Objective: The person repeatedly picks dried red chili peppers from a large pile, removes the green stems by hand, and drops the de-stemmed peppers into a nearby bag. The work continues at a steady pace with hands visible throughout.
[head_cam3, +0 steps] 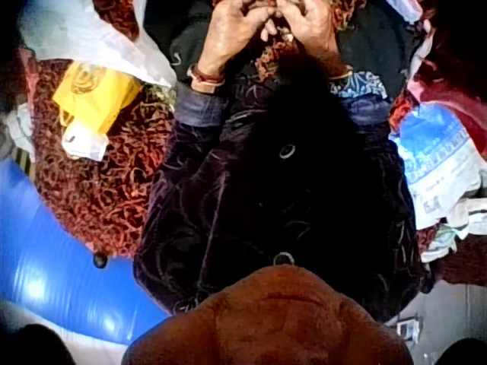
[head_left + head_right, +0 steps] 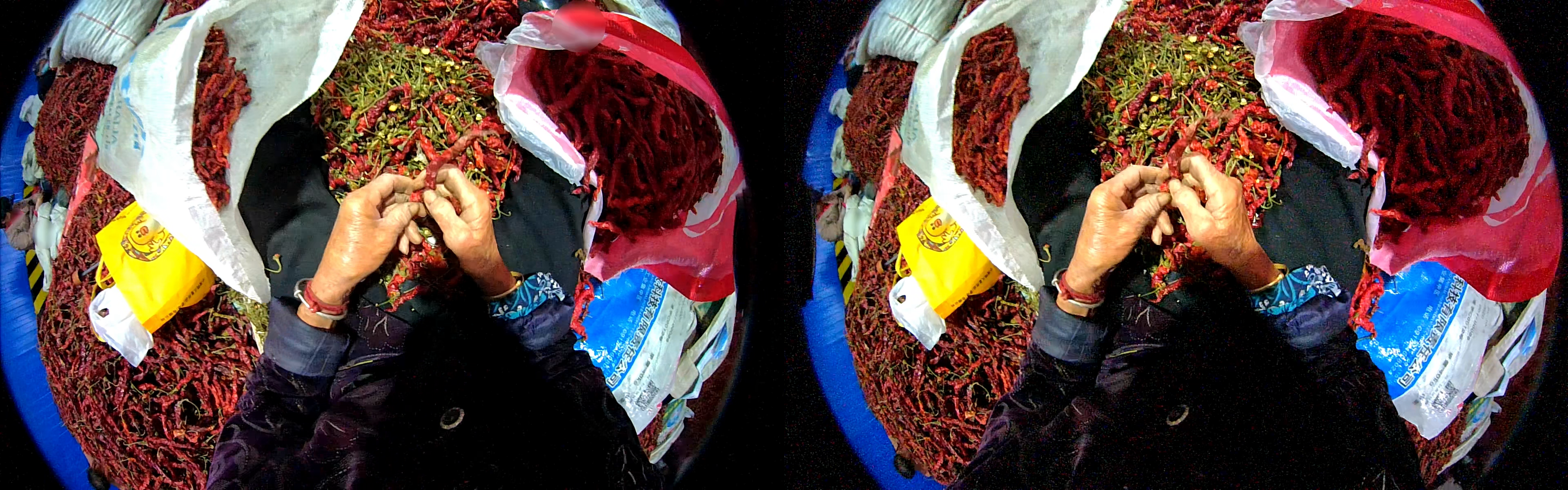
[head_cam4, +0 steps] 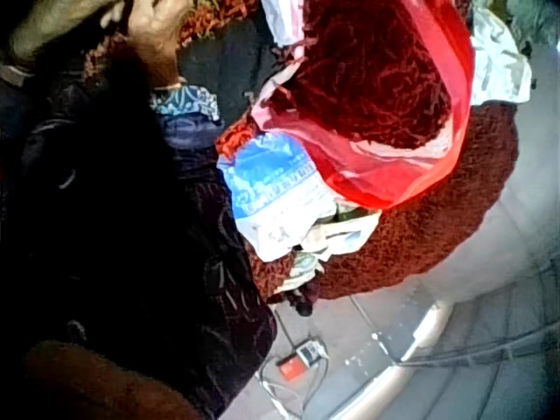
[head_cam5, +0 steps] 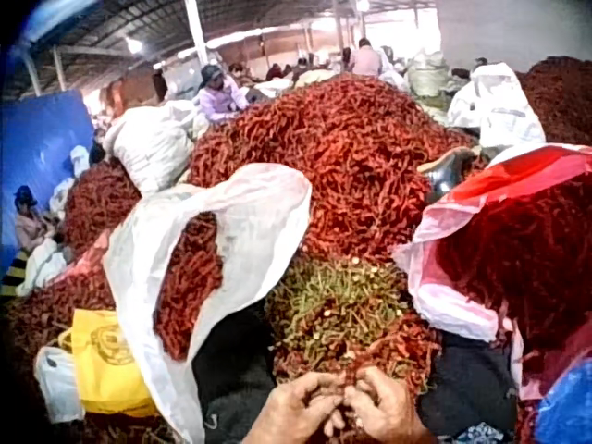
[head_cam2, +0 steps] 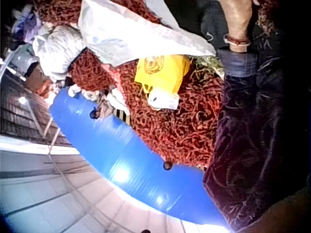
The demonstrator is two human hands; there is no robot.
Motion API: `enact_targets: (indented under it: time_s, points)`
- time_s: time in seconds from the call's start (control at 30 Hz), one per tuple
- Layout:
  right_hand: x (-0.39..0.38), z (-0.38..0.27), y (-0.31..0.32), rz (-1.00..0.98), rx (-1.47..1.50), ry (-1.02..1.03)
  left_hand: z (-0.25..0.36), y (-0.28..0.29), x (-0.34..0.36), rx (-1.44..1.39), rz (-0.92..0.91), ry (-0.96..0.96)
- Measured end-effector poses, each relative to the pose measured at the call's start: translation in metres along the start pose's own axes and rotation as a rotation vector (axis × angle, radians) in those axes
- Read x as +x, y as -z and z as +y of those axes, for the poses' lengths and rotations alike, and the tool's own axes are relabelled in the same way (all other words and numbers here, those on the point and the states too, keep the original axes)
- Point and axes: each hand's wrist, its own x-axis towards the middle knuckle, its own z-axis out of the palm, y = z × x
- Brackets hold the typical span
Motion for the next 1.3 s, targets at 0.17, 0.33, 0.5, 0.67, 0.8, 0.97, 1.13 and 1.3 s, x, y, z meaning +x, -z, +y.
enact_targets:
  time_s: [0.17,0.33,0.5,0.67,0.8,0.97,1.13,1.3]
  points:
    - [0.006,-0.008,-0.003,0.003,-0.075,-0.078,-0.006,0.010,0.003,-0.077,0.028,0.138]
    - [0.007,0.000,-0.008,0.074,-0.163,-0.051,-0.012,0.006,0.002,-0.024,0.130,0.095]
    - [0.008,-0.016,-0.009,0.076,-0.334,-0.005,-0.006,0.012,-0.003,-0.319,0.034,0.162]
    - [0.019,-0.045,-0.035,-0.194,-0.374,0.471,-0.022,0.018,-0.005,-0.070,0.112,-0.079]
    - [0.053,-0.067,-0.068,0.045,0.095,0.258,-0.013,0.017,-0.006,-0.415,0.150,0.061]
    - [0.120,-0.087,-0.104,-0.274,0.143,-0.247,-0.026,0.035,-0.009,0.195,0.137,-0.186]
    - [0.099,-0.070,-0.089,-0.278,0.380,-0.296,-0.023,0.043,-0.004,0.484,0.393,-0.409]
    - [0.078,-0.037,-0.015,-0.231,0.866,-0.328,-0.010,0.056,0.030,0.703,0.509,-0.461]
